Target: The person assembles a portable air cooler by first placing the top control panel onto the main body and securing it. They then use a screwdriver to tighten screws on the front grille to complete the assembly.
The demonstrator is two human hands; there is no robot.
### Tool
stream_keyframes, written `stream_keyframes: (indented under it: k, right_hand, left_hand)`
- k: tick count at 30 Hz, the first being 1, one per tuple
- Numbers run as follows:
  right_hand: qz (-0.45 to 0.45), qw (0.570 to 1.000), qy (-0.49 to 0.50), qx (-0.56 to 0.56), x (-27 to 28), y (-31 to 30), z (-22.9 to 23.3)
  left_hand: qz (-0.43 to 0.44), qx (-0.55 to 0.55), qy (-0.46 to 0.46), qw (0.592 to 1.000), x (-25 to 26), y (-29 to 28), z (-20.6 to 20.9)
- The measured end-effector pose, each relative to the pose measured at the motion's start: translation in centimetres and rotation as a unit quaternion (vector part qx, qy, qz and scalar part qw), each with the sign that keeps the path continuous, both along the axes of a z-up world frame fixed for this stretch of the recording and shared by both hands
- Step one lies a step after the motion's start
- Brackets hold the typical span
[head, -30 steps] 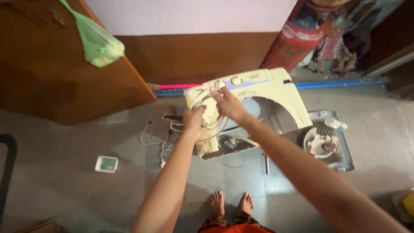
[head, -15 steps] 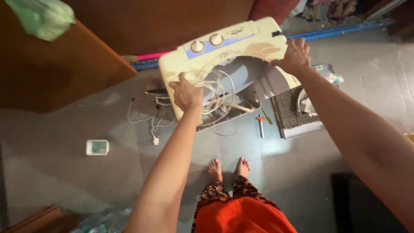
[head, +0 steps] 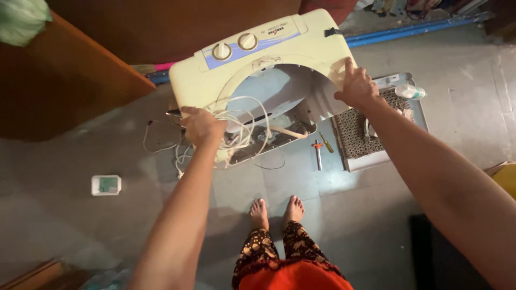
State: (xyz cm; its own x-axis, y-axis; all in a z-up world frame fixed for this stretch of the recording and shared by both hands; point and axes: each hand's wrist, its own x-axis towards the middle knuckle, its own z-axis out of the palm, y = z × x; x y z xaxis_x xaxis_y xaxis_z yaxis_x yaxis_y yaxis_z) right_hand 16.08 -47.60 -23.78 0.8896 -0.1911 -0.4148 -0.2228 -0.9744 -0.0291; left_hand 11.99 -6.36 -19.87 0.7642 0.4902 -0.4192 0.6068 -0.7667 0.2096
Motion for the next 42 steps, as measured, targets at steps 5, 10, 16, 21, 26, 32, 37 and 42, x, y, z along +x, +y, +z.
stream_keyframes:
  k: [5,10,16,21,26,32,37,42]
  right_hand:
    - [0.066,0.997,-0.017,0.026,1.0,-0.7,1.5]
    - [0.093,0.995,-0.003,0.023,1.5,-1.4,2.3]
    - [0.162,0.986,-0.030,0.027,2.6,-5.1,1.4]
    - [0.210,0.972,-0.085,0.066,3.0,-6.8,0.2]
    - [0.199,0.928,-0.313,0.047,-2.4,2.0,-2.7]
    - [-0.265,0.859,-0.136,0.416,-7.8,17.3,-2.4]
    - [-0.356,0.683,0.005,0.637,-7.7,21.2,0.4]
    - [-0.395,0.641,0.062,0.655,-5.8,22.3,0.1]
  left_hand:
    - [-0.072,0.027,-0.058,0.995,-0.6,-0.2,-1.1]
    - [-0.066,0.057,-0.064,0.994,-2.7,-2.0,-2.3]
    - [-0.086,0.075,-0.095,0.989,-9.4,-7.5,-0.3]
    - [-0.121,-0.028,-0.024,0.992,-11.1,-7.6,4.7]
    - [-0.301,-0.022,-0.111,0.947,-3.3,-5.8,3.3]
    - [-0.289,0.036,-0.136,0.947,2.3,-2.8,-0.3]
    - [-0.256,-0.014,-0.099,0.961,3.9,0.1,-4.3]
    - [-0.256,0.025,-0.101,0.961,4.0,0.7,-5.9]
